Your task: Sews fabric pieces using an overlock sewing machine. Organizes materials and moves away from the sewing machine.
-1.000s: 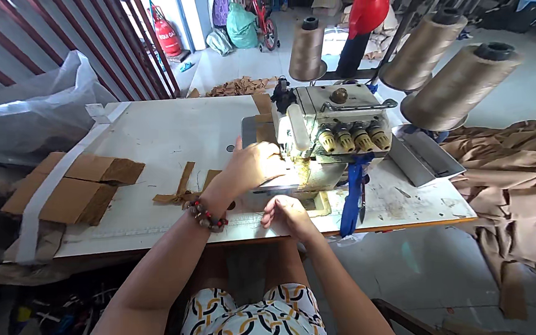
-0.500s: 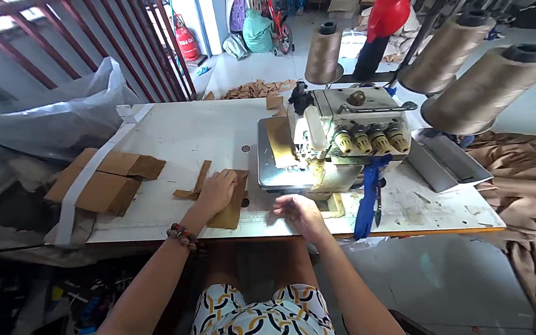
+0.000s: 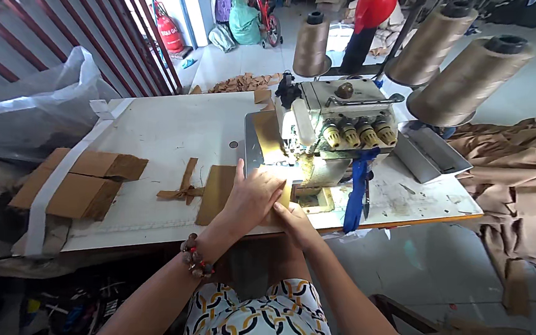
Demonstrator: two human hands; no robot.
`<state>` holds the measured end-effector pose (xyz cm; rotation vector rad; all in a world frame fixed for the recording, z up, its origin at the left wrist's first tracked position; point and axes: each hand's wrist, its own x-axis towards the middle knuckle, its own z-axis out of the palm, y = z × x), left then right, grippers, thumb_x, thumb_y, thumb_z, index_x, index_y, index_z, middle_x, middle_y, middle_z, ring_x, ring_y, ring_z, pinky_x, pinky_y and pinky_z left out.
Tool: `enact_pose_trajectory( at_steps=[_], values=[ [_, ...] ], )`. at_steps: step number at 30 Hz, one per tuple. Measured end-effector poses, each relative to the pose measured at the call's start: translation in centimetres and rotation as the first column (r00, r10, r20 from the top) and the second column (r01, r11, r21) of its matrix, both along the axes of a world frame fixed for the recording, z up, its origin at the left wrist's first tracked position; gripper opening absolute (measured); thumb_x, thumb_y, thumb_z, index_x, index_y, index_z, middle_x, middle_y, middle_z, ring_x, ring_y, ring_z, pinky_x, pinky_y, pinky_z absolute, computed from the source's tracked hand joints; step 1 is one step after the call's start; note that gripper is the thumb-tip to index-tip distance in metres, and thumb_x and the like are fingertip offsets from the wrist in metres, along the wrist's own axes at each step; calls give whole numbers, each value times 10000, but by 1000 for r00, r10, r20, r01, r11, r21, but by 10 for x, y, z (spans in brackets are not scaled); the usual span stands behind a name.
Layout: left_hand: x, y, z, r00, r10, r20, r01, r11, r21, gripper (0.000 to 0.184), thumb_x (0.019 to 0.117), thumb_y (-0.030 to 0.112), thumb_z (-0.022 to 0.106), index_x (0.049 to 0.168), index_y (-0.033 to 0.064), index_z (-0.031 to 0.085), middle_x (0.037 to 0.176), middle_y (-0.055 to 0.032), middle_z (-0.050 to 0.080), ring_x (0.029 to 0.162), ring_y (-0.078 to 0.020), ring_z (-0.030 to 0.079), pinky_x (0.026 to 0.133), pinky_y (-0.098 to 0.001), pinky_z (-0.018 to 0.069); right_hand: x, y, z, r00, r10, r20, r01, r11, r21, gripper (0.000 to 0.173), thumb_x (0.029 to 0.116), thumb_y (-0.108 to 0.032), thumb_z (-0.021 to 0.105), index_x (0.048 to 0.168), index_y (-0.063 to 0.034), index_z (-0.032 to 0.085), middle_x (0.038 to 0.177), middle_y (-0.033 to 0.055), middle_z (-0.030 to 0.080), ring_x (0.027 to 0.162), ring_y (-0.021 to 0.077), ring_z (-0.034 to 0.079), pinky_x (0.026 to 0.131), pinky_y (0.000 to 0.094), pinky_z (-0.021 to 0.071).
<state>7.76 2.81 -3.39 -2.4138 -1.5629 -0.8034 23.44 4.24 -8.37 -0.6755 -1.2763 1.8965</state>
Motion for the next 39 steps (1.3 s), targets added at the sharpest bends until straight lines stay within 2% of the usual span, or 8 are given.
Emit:
enact_pose_trajectory(
  at_steps=[8,13,18,24,28,30,32,39],
  values=[
    [11,10,9,998,45,-33,-48,994,-103,357,1037,245,526,1336,143,690,1311,-76,691,1273,-341,620,1102,-809,208,6,10,16,995,-85,53,85,996,7,257,1073,-132,372,1045,-41,612,857,-16,714,813,45,702,784,255,596],
    [7,7,18,999,9,-45,-11,999,-45,235,1014,202,596,1143,112,770,1002,-91,737,1001,-321,713,1076,-806,263,7,21,12,996,-84,24,84,996,9,274,1069,-147,371,1046,-30,618,871,7,706,816,69,698,779,269,595],
    [-6,26,35,1000,9,14,-5,975,-224,396,1027,400,548,1279,141,711,1306,-60,689,1299,-284,606,1135,-795,184,5,25,10,995,37,-90,-33,998,48,417,1075,-154,252,906,-62,622,715,-14,713,649,74,696,681,241,598],
    [-20,75,49,998,53,26,-37,904,-427,566,939,532,665,1313,107,658,1368,-115,642,1386,-318,519,1161,-761,128,8,26,-18,992,118,-53,-105,974,200,423,1067,-159,262,890,-92,640,758,-48,714,705,65,695,704,252,590],
    [-42,69,38,988,103,116,-52,922,-383,546,981,427,646,1426,116,587,1574,-96,479,1493,-311,397,1188,-717,188,10,25,-20,991,52,-123,-31,985,169,490,1072,-188,222,743,-144,582,739,-25,709,705,100,698,713,282,592],
    [-60,40,35,964,195,181,-130,938,-322,384,1049,231,593,1377,32,579,1462,-190,551,1307,-364,576,1093,-591,439,9,25,-21,990,15,-139,10,985,172,547,1079,-220,181,688,-165,560,734,-26,712,712,99,699,719,282,592],
    [-83,20,16,940,305,154,-220,885,-410,309,1053,135,572,1326,-11,562,1278,-256,617,1068,-411,667,917,-569,548,7,24,-23,987,19,-161,8,986,167,597,1081,-241,127,646,-182,533,736,-25,716,730,103,706,729,284,593],
    [-114,20,-50,947,322,-26,-304,864,-401,211,1062,132,541,1149,-15,664,1066,-236,645,1024,-443,645,856,-648,495,2,25,-24,990,19,-143,3,987,158,572,1088,-228,162,694,-164,572,785,-16,725,792,111,712,805,302,594]
  ],
)
